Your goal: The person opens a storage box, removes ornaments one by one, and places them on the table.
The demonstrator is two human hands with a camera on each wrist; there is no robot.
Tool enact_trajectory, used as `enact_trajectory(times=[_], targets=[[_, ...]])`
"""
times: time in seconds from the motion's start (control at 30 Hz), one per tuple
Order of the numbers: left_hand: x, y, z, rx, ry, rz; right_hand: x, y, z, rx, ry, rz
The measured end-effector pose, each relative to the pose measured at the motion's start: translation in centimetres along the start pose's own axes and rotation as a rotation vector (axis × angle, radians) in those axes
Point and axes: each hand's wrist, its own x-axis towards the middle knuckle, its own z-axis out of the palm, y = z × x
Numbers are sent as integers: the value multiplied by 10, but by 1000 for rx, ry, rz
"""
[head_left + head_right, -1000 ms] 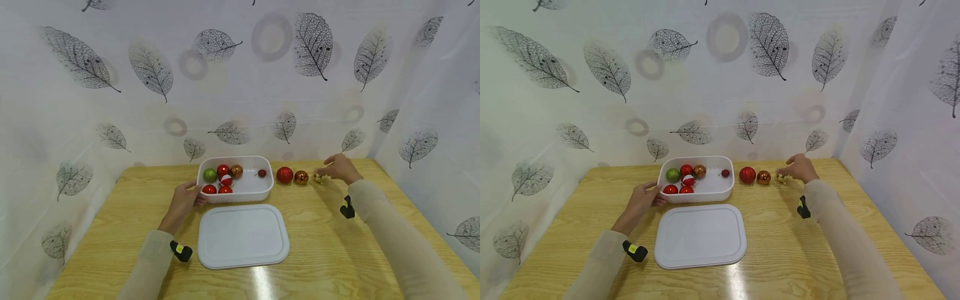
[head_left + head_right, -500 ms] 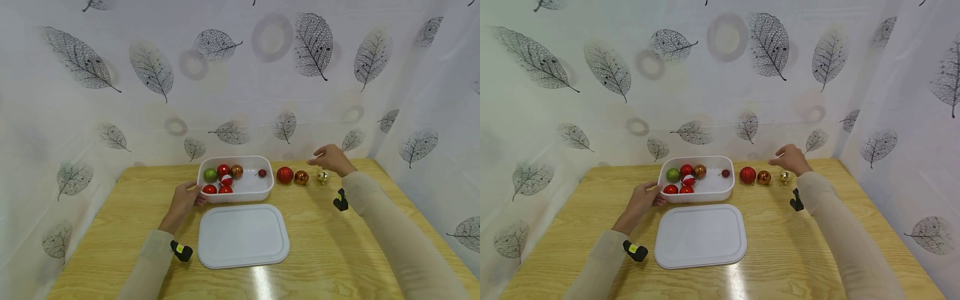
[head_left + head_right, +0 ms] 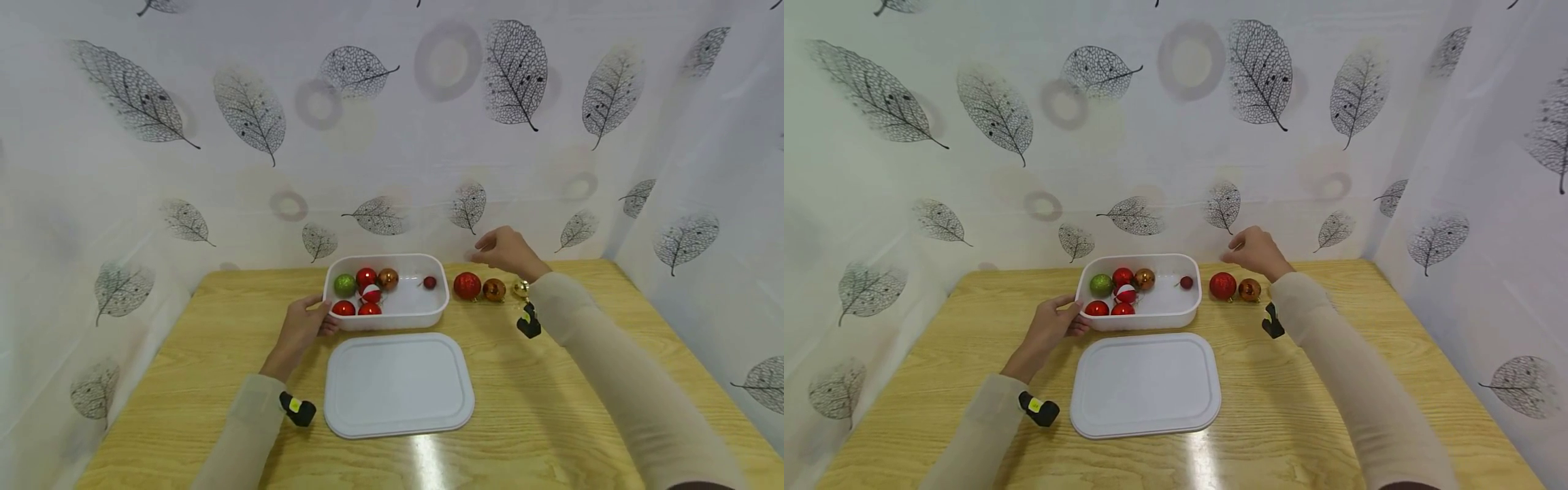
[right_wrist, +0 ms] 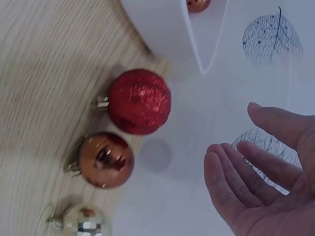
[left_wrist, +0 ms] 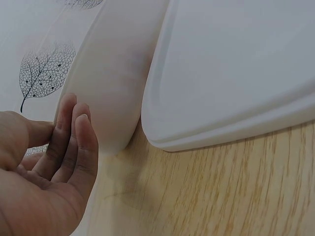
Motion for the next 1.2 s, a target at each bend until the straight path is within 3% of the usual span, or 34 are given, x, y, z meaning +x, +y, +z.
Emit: enact_trajectory(times=[0.23, 0.63, 1.03, 1.2], targets=[[1, -2, -2, -9, 4, -4, 13, -23, 20, -8, -33, -54], [3, -1, -2, -1, 18, -17, 27, -53, 54, -70, -111, -63], [0, -1, -1, -32, 7, 8, 39, -58, 87, -121, -142, -9], [2, -1, 0, -21, 17, -9, 46, -57, 96, -227, -110, 1]])
